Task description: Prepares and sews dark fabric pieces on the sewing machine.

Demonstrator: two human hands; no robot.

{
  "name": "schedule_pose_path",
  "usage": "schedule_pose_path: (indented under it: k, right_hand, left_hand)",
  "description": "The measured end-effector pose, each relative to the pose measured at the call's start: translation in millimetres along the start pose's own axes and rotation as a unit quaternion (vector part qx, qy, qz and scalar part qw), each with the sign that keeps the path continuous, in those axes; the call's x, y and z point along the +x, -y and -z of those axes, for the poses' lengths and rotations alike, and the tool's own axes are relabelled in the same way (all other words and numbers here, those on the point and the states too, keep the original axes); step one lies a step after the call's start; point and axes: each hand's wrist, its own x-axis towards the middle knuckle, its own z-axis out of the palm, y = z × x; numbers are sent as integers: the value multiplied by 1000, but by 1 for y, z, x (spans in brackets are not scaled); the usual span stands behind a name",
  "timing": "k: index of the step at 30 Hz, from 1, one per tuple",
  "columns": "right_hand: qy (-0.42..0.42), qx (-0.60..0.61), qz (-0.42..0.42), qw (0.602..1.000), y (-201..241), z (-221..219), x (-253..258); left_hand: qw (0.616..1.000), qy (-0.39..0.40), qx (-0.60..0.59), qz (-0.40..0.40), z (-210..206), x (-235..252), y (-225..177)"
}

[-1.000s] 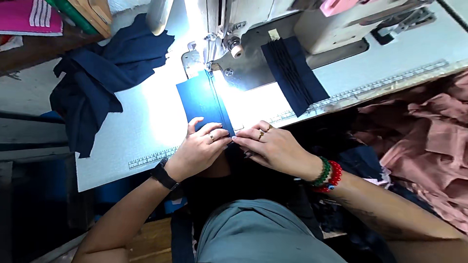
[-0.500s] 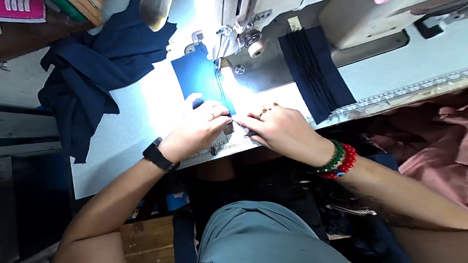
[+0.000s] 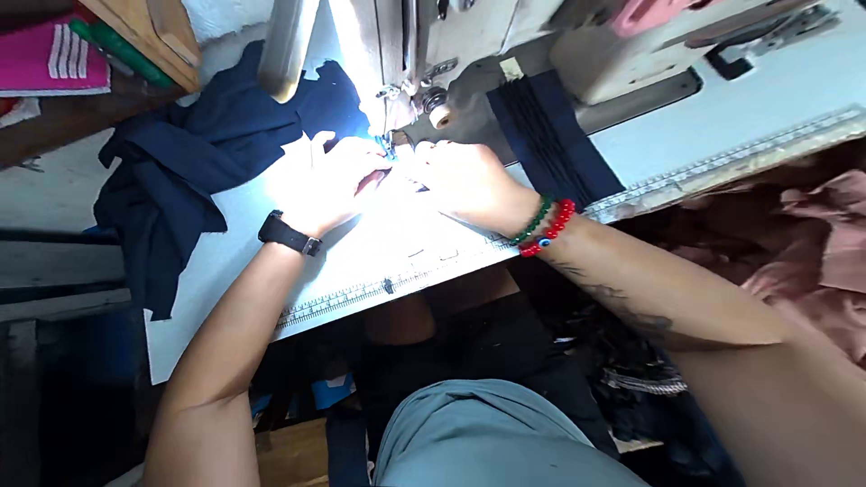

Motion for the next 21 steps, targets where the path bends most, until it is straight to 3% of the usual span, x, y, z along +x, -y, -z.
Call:
schedule_pose_path:
  k: [5, 7, 10, 13, 16, 19, 21]
  right_hand:
    - [-15, 62, -66, 996, 18, 10, -32]
    - [17, 87, -103, 991, 25, 24, -48]
    - [58, 113, -114, 985, 33, 36, -65]
    - [68, 143, -102, 982, 41, 38, -69]
    - [58, 147, -91, 983, 46, 34, -66]
    - [45, 142, -90, 985, 51, 25, -55]
    - [20, 133, -75, 988, 59, 18, -41]
  left_hand:
    - [997, -33, -7, 63, -1, 17, 23]
    - [982, -46, -27, 181, 6, 32, 25]
    - [917, -43, -10, 397, 10, 64, 21]
    - [883, -47, 39, 465, -10, 88, 18]
    - [855, -225, -47, 466, -14, 90, 23]
    - [749, -486, -144, 427, 20, 61, 42]
    - [708, -560, -176, 393, 42, 30, 48]
